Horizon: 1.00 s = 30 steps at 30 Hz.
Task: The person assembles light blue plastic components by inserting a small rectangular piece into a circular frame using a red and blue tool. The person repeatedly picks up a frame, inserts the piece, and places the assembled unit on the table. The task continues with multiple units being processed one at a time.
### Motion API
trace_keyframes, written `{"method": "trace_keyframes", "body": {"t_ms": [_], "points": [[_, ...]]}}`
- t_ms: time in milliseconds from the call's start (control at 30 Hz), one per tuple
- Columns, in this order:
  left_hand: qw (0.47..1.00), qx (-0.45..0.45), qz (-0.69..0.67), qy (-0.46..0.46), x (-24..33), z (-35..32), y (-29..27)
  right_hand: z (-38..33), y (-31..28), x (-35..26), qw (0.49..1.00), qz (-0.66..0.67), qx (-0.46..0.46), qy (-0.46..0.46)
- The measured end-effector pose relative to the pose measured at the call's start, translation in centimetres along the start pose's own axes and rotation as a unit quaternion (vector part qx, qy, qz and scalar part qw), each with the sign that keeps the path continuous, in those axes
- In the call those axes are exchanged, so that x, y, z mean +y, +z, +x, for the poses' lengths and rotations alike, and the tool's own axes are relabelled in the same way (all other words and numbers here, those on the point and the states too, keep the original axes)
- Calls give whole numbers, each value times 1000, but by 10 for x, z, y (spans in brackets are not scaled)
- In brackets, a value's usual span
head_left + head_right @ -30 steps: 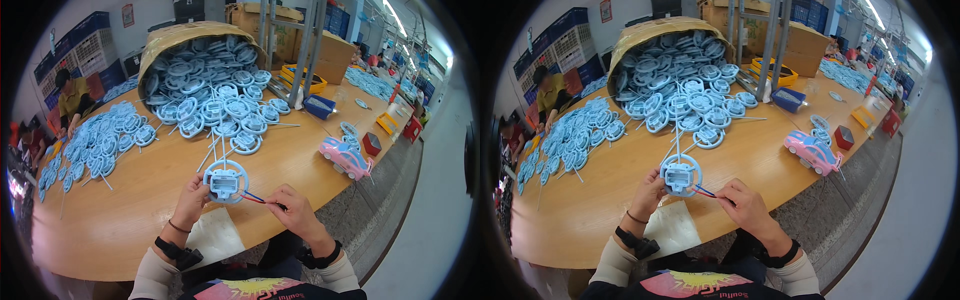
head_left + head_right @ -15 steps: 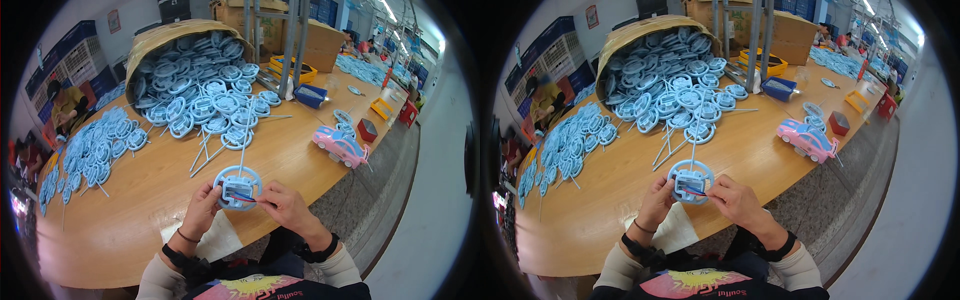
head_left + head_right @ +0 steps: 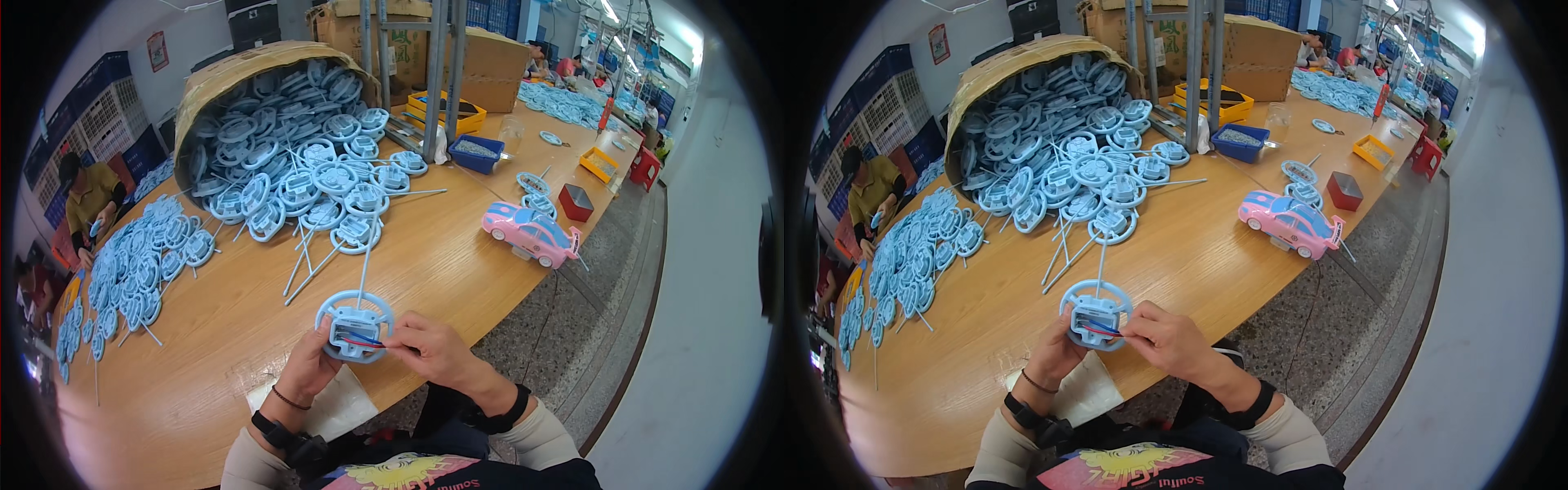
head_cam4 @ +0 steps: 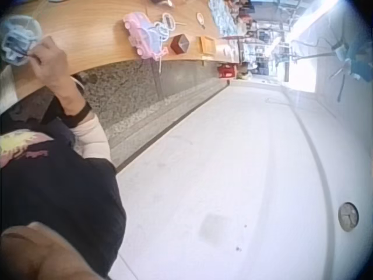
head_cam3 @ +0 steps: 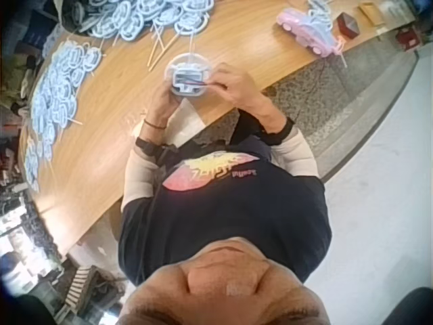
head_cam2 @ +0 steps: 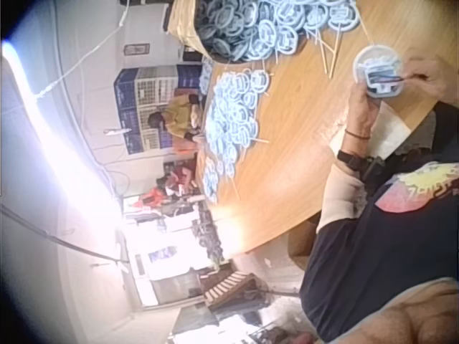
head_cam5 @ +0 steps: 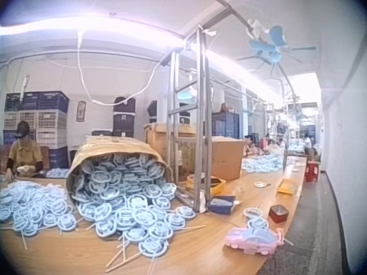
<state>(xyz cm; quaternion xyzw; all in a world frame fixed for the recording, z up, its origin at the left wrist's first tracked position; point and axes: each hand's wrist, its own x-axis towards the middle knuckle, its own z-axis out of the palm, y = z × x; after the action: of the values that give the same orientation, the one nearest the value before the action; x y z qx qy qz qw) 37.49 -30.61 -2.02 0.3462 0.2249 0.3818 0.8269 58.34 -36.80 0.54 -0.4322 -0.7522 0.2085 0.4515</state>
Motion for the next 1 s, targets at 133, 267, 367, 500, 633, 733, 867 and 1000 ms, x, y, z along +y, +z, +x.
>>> {"method": "trace_keyframes", "body": {"t_ms": [133,267,367,500,633,733,867,1000], "points": [[998,42,48,27,9,1,-12,6,12,0,1000,-19,12,4],[966,136,59,212,56,11,-75,6,9,10,998,-52,36,24],[890,194,-74,407,108,7,-127,4,-2,16,997,-26,38,65],[910,246,115,314,135,45,-177,6,-4,19,995,-38,19,90],[715,398,526,233,172,127,-152,6,-4,21,994,-41,8,101],[673,502,527,133,202,178,-175,9,-2,20,995,-19,18,100],[761,505,381,145,198,237,-243,6,-5,20,992,-21,22,127],[912,358,169,106,183,184,-181,3,-6,18,992,-22,24,121]]}}
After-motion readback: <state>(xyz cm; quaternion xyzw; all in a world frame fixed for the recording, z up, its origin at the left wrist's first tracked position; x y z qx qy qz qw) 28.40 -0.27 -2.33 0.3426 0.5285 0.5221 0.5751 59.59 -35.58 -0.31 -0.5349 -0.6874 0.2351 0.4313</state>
